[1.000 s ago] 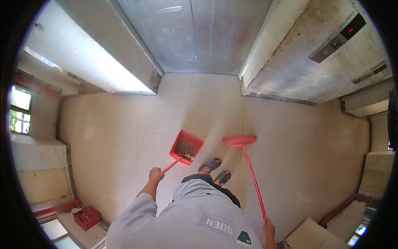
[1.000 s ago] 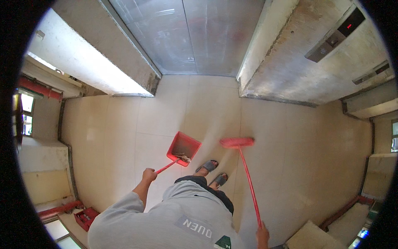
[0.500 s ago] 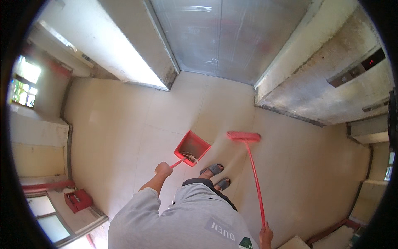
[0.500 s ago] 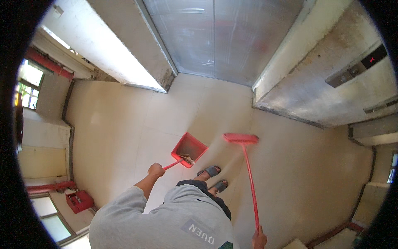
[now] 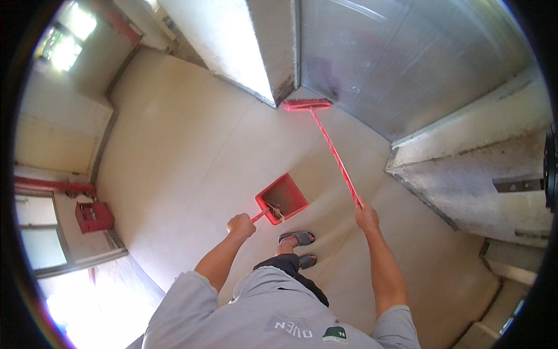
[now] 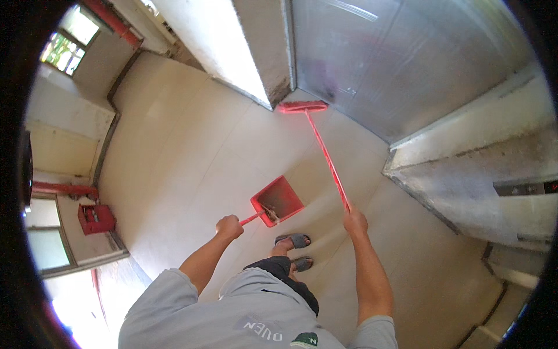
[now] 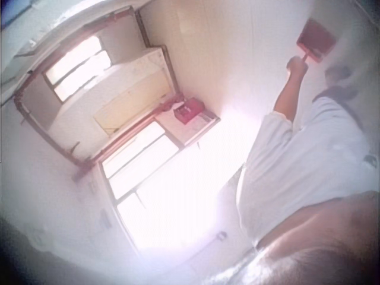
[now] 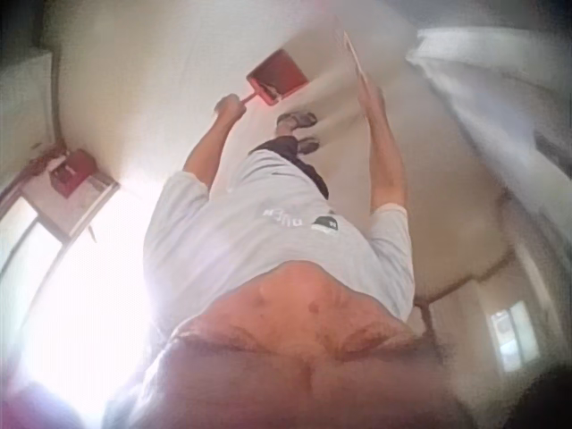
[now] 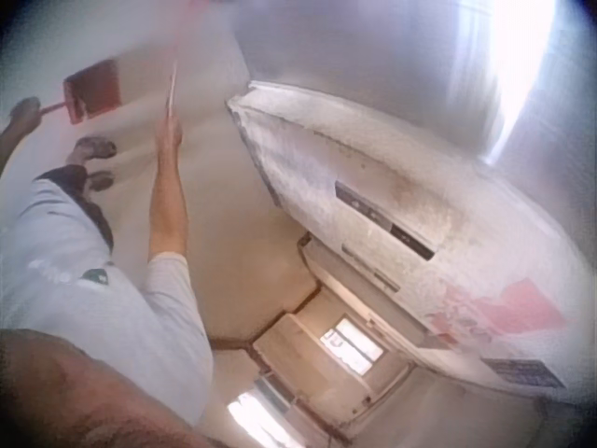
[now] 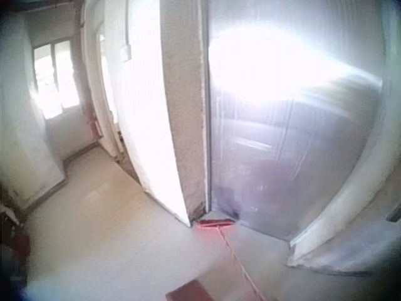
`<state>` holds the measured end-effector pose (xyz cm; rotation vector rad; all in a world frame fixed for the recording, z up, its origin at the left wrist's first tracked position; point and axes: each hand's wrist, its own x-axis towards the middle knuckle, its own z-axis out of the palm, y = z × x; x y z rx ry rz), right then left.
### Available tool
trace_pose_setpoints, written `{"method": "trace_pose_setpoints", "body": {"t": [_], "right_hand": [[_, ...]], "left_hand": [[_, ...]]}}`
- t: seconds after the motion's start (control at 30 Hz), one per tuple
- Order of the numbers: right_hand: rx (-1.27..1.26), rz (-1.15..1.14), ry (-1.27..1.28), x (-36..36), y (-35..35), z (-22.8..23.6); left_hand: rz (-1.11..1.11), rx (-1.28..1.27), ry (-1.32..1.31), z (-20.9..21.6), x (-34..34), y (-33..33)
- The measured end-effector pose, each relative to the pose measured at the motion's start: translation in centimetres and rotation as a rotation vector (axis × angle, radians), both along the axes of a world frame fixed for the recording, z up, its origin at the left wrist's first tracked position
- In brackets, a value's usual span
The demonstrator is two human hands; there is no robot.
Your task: The person sweeps debris from a concrete floor into a dustpan and moves through hallway areas while continuing to sweep.
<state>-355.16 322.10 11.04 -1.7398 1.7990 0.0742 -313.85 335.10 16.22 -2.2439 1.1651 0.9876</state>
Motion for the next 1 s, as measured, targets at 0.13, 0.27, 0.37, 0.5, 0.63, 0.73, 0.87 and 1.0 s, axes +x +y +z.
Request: {"method": "trace_pose_setpoints", "body": {"t": [0.13,0.27,0.37,0.5,0.63,0.73,0.87,1.0], "right_hand": [[0.079,-0.032,-0.084,6.2,-4.2,-0.2],[0.085,0.074,0.038,6.6,-1.6,-2.5],[0.215,0.024,0.194,4.1,2.9,-1.0],[0.428,0.029,0.369,-2.5,10.2,4.0],[0.515,-0.064,0.504,-11.0,21.3,8.0],[0.504,-0.172,0.531,-18.1,31.1,10.1],[0.433,-0.252,0.545,-20.9,38.5,14.2],[0.134,-0.246,0.368,-23.2,43.7,13.2]], "left_hand": [[0.024,0.013,-0.018,0.2,-0.7,-0.5],[0.019,0.015,-0.016,0.1,-0.6,-0.6],[0.033,-0.005,-0.006,-0.3,-0.3,-0.3],[0.016,0.019,0.007,0.6,-0.2,-0.1],[-0.023,0.0,0.014,0.8,-0.5,-0.3],[-0.04,0.02,0.025,1.4,-0.8,-0.5],[-0.054,-0.008,0.033,1.1,-1.0,-0.1],[-0.042,-0.005,0.048,1.2,-0.5,0.4]]}}
